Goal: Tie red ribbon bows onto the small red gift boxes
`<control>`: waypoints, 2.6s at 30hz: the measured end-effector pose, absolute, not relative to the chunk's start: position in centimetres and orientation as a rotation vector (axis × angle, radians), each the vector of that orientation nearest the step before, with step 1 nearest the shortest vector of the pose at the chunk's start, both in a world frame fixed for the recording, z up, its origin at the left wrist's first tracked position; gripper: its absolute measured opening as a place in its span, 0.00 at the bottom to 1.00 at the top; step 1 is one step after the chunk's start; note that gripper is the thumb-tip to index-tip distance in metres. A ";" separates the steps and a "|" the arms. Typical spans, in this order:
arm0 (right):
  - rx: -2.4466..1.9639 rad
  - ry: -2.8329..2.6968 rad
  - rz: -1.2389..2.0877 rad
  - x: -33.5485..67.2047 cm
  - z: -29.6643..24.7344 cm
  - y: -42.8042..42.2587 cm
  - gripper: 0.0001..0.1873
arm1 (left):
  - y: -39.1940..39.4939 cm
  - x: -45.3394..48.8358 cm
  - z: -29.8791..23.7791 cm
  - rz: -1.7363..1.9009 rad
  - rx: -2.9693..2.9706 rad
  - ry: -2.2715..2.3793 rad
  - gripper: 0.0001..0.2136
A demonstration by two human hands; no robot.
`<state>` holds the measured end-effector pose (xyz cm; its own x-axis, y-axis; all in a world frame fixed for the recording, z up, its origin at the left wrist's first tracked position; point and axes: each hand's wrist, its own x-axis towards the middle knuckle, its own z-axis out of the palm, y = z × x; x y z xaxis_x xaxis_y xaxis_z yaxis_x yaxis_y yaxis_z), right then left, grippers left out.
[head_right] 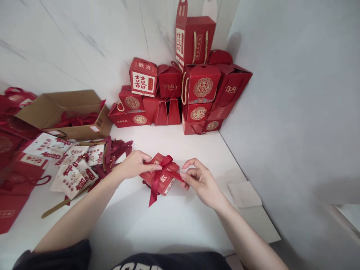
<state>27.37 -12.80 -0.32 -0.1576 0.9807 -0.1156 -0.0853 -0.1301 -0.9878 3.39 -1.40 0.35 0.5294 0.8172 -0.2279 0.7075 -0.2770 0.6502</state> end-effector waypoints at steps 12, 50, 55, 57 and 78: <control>-1.411 -1.693 1.420 30.1 0.0 -11.1 0.14 | -1.9 3.4 2.2 0.179 2.066 1.177 0.24; -1.159 -2.213 0.660 28.1 2.6 -8.3 0.14 | -1.0 2.3 3.5 0.071 1.946 0.941 0.21; -1.162 -2.287 0.200 28.1 0.5 -10.0 0.07 | -0.7 2.4 2.6 0.107 1.919 0.919 0.22; -1.102 -2.350 -0.015 28.1 0.1 -10.5 0.09 | -0.7 2.5 2.3 0.125 1.919 0.921 0.23; -0.891 -2.290 -0.244 29.0 -2.5 -11.7 0.11 | -0.4 3.1 0.7 0.182 1.733 0.831 0.22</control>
<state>28.98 -11.74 -2.46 -0.5506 0.5346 0.6411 0.6578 0.7507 -0.0611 3.10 -0.43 0.67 0.7375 0.6108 -0.2881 0.4342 -0.1020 0.8950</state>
